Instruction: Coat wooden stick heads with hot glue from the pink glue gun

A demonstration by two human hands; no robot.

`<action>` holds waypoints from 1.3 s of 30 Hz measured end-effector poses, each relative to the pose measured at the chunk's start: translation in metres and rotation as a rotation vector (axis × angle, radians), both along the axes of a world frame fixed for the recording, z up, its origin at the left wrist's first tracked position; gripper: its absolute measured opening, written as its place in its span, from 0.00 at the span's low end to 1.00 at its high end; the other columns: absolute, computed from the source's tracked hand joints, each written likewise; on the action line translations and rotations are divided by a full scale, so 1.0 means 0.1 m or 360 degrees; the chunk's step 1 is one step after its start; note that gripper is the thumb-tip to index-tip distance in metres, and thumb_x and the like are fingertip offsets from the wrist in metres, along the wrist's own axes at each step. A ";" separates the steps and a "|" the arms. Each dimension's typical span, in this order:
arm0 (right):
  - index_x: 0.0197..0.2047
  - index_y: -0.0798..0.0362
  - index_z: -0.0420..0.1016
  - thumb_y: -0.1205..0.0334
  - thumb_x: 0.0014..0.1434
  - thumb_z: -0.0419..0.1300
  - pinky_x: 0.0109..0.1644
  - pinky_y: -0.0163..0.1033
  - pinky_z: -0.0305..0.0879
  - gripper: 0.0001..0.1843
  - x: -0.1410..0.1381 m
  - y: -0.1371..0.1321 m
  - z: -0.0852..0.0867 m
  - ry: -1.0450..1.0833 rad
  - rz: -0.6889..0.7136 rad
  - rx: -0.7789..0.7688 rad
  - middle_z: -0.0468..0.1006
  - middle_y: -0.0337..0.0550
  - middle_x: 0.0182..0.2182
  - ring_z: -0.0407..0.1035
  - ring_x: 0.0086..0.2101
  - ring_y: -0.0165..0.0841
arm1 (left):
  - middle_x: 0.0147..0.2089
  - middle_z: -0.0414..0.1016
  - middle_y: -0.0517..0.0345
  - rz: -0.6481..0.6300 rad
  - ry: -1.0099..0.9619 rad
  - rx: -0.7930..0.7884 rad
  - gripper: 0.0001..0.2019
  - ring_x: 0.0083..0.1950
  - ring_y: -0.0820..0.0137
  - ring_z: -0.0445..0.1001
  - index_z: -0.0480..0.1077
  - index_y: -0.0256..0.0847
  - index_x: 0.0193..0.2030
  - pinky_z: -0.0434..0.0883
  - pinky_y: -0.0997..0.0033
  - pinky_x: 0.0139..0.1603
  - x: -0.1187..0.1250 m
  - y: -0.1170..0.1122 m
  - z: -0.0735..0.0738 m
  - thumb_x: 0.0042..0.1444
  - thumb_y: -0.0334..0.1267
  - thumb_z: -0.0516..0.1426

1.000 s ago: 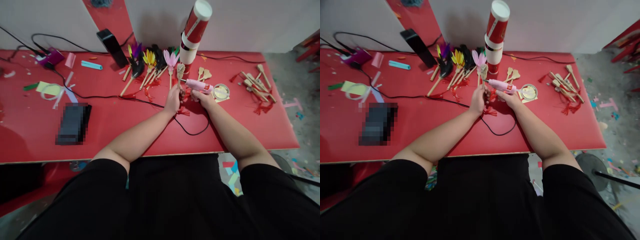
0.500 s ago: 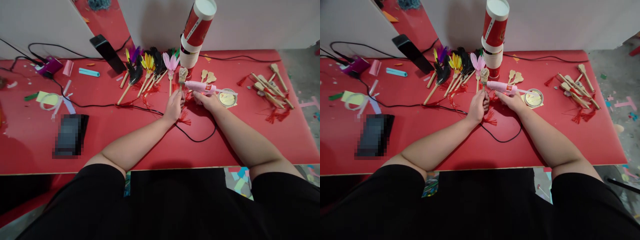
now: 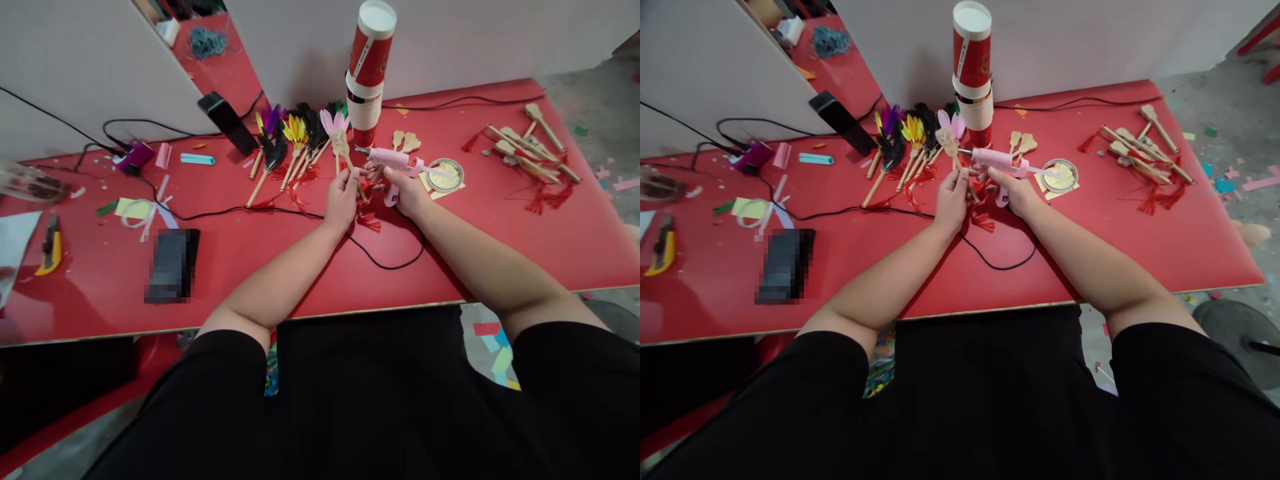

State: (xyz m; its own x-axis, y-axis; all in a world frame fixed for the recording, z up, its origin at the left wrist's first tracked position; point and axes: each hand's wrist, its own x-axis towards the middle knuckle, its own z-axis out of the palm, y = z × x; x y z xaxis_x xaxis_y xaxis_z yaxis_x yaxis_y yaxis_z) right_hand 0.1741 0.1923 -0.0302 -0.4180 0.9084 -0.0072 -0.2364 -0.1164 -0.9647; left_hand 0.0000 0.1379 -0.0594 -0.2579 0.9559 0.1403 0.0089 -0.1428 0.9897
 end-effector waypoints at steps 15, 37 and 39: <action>0.49 0.45 0.80 0.11 0.62 0.75 0.54 0.56 0.88 0.43 -0.29 -0.07 -0.17 0.0074 -0.0370 -0.0075 0.84 0.48 0.41 0.84 0.57 0.52 | 0.45 0.86 0.53 -0.0083 0.0073 -0.0366 0.16 0.51 0.63 0.84 0.82 0.44 0.53 0.80 0.64 0.57 0.39 -0.96 0.71 0.80 0.55 0.67; 0.40 0.44 0.73 0.16 0.56 0.78 0.48 0.52 0.84 0.40 -0.25 -0.04 -0.18 0.0138 -0.0474 -0.0162 0.83 0.47 0.41 0.85 0.50 0.49 | 0.67 0.87 0.46 -0.2122 0.1553 -0.0540 0.18 0.64 0.58 0.88 0.84 0.45 0.67 0.88 0.53 0.63 0.95 -2.27 -0.01 0.78 0.49 0.71; 0.40 0.44 0.72 0.16 0.56 0.78 0.50 0.54 0.84 0.40 -0.23 -0.07 -0.12 0.0123 -0.0442 -0.0140 0.83 0.48 0.40 0.84 0.52 0.51 | 0.74 0.84 0.43 -0.2022 0.1470 -0.0500 0.20 0.67 0.57 0.87 0.82 0.46 0.72 0.87 0.49 0.68 0.79 -2.28 0.14 0.80 0.50 0.69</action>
